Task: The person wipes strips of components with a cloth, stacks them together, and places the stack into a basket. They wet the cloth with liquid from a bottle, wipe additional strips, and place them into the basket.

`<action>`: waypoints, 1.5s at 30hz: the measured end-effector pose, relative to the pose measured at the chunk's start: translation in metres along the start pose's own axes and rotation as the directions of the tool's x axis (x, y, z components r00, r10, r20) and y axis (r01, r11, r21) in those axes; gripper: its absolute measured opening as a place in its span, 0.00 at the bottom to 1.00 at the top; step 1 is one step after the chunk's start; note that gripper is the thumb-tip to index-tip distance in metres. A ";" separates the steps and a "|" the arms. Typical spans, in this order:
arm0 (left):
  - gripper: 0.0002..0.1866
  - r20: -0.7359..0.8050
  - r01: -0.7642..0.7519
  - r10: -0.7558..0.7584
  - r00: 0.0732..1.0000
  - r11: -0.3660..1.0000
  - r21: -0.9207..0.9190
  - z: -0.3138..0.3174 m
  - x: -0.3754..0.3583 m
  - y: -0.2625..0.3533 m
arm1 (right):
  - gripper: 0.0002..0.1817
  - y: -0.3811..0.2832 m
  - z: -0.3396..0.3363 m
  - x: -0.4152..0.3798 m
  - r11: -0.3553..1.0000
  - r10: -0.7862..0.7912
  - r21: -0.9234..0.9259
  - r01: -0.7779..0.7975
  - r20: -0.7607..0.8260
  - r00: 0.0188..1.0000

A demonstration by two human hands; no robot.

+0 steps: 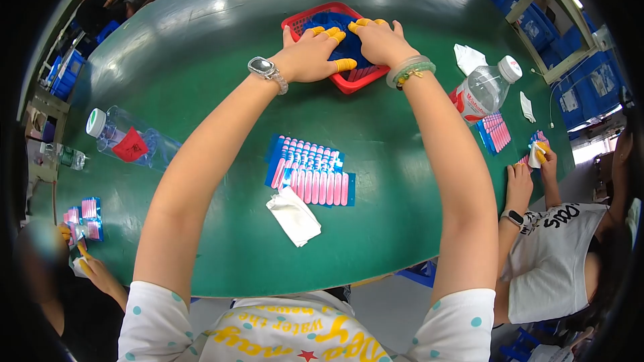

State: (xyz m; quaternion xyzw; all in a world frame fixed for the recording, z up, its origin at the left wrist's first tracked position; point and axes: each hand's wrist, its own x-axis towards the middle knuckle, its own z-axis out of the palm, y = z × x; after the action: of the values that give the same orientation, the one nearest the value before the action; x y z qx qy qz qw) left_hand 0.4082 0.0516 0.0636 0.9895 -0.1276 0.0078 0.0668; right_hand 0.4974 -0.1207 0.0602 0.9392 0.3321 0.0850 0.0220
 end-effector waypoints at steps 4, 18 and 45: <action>0.42 -0.025 0.028 -0.027 0.999 0.999 0.027 0.005 -0.001 0.001 | 0.31 -0.007 -0.003 0.009 0.999 0.036 -0.030 -0.035 0.035 0.999; 0.44 -0.059 0.086 -0.087 0.994 0.996 -0.027 0.011 -0.002 -0.009 | 0.23 0.016 -0.028 -0.009 0.948 0.302 0.163 -0.273 -0.199 0.932; 0.38 -0.257 0.008 -0.043 0.965 0.991 -0.137 -0.009 -0.139 -0.019 | 0.45 0.007 -0.011 -0.030 0.735 0.270 0.569 -0.368 0.253 0.929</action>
State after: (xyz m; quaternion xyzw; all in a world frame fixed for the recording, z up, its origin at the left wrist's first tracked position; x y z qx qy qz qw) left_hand 0.2780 0.1058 0.0654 0.9748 -0.1052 0.1276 0.1497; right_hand 0.4769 -0.1457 0.0676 0.9424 0.1725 -0.0959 -0.2700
